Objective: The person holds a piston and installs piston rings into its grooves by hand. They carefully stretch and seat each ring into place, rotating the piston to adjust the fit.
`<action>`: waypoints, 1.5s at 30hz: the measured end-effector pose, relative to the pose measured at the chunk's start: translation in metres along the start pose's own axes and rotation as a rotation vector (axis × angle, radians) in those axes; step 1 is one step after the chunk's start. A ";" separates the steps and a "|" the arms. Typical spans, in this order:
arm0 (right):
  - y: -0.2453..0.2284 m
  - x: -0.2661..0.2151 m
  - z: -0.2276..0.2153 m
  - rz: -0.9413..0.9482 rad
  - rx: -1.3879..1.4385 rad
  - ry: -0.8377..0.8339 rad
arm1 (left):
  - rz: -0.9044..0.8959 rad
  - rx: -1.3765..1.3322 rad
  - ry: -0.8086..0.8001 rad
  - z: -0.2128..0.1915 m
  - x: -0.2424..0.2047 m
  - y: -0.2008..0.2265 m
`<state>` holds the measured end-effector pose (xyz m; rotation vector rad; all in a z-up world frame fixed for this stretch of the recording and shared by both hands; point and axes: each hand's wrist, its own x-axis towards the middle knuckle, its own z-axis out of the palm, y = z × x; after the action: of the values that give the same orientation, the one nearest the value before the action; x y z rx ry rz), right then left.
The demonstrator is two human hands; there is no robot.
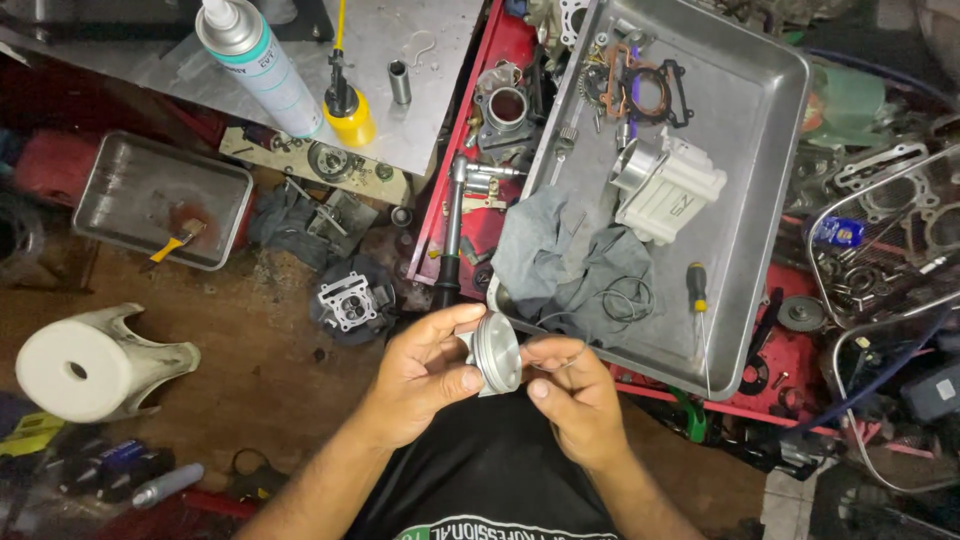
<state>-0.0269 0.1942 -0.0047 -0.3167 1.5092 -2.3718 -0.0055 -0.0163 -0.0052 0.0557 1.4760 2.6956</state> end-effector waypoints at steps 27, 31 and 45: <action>-0.006 0.010 0.007 0.020 0.029 -0.194 | -0.093 0.113 0.029 0.011 0.001 0.001; 0.000 0.005 -0.008 -0.039 -0.135 -0.161 | -0.125 0.032 0.059 0.009 0.001 -0.003; -0.012 0.025 0.004 -0.138 -0.285 -0.161 | -0.428 -0.355 0.206 0.007 -0.003 -0.037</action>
<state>-0.0506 0.1858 0.0082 -0.6809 1.7971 -2.1651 -0.0009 0.0095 -0.0322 -0.5075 0.8883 2.6026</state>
